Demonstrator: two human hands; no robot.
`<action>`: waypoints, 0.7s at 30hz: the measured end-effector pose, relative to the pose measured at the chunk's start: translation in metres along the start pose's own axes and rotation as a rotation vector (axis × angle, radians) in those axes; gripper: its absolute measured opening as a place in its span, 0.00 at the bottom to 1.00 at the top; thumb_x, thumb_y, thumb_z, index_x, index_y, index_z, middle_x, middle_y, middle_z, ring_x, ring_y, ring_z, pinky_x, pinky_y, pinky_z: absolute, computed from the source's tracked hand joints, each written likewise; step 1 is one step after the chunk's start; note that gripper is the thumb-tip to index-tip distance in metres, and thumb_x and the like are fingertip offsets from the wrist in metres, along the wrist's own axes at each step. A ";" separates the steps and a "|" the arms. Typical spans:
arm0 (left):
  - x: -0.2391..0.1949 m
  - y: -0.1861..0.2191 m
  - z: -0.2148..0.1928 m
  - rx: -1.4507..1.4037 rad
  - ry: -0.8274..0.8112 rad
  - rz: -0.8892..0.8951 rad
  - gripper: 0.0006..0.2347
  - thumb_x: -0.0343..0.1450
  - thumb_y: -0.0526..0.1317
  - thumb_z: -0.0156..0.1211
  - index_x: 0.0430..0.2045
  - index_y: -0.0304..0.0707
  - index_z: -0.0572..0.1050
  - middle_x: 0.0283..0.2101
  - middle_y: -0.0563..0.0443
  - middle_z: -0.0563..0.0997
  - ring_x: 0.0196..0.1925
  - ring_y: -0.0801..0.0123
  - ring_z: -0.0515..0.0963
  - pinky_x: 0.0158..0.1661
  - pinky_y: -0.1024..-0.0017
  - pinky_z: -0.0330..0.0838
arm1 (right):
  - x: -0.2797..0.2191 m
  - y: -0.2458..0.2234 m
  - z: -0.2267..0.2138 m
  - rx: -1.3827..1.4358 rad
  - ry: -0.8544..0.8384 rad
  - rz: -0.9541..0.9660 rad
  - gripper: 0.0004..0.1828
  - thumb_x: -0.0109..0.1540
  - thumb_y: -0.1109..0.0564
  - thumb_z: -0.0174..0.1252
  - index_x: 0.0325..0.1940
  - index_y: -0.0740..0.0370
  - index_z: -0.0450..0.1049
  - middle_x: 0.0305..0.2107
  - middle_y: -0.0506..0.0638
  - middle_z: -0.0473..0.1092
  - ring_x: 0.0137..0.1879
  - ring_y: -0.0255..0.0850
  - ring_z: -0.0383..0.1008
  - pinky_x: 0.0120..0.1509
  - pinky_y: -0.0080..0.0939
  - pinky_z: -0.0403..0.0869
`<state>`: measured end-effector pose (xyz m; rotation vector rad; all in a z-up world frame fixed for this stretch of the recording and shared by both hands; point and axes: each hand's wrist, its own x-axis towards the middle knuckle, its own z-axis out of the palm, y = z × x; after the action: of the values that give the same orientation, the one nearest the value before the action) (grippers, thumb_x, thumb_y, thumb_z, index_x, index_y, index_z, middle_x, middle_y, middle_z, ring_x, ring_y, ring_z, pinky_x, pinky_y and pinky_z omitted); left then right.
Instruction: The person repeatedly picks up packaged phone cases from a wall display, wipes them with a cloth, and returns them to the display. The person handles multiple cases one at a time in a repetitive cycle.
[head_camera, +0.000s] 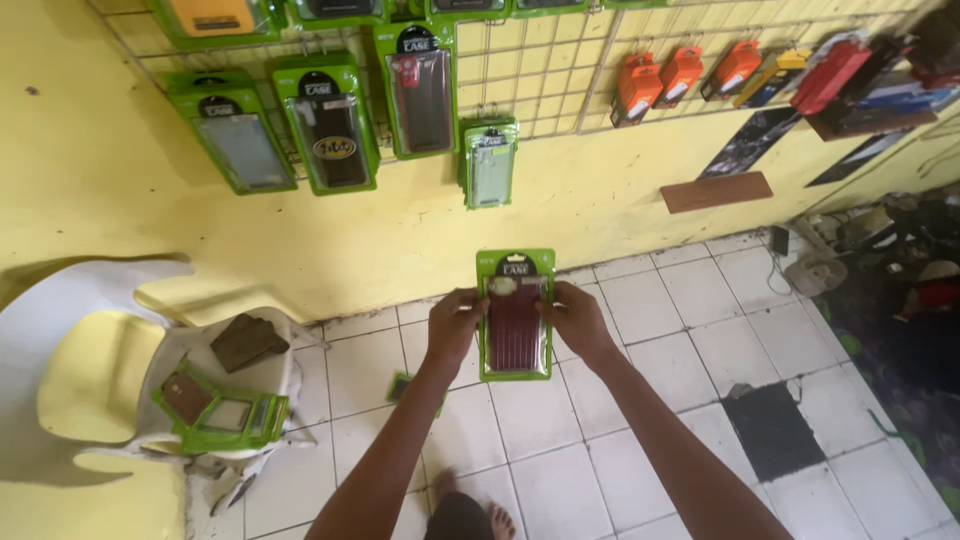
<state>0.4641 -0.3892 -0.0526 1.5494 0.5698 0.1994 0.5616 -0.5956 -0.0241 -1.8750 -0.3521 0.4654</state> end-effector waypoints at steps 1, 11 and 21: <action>0.020 0.005 0.005 0.002 0.019 0.039 0.07 0.72 0.39 0.65 0.38 0.33 0.81 0.40 0.48 0.85 0.35 0.69 0.81 0.37 0.70 0.76 | 0.022 -0.001 -0.003 -0.037 0.015 -0.041 0.18 0.62 0.60 0.62 0.55 0.67 0.75 0.44 0.54 0.79 0.46 0.37 0.80 0.50 0.37 0.79; 0.218 0.039 0.026 0.231 0.233 0.187 0.09 0.71 0.40 0.66 0.38 0.35 0.82 0.39 0.48 0.87 0.42 0.67 0.85 0.44 0.68 0.75 | 0.231 0.003 -0.009 0.053 0.057 0.000 0.16 0.60 0.59 0.65 0.52 0.66 0.78 0.36 0.53 0.80 0.39 0.37 0.79 0.42 0.37 0.78; 0.299 0.006 0.031 0.199 0.284 0.115 0.10 0.69 0.42 0.67 0.37 0.34 0.81 0.39 0.48 0.86 0.40 0.64 0.86 0.44 0.66 0.76 | 0.318 0.022 0.003 -0.209 0.083 0.050 0.17 0.59 0.55 0.66 0.51 0.61 0.80 0.35 0.54 0.81 0.39 0.40 0.80 0.45 0.42 0.77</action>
<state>0.7360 -0.2769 -0.1147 1.7621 0.7408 0.4682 0.8400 -0.4555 -0.0930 -2.1036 -0.3084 0.3949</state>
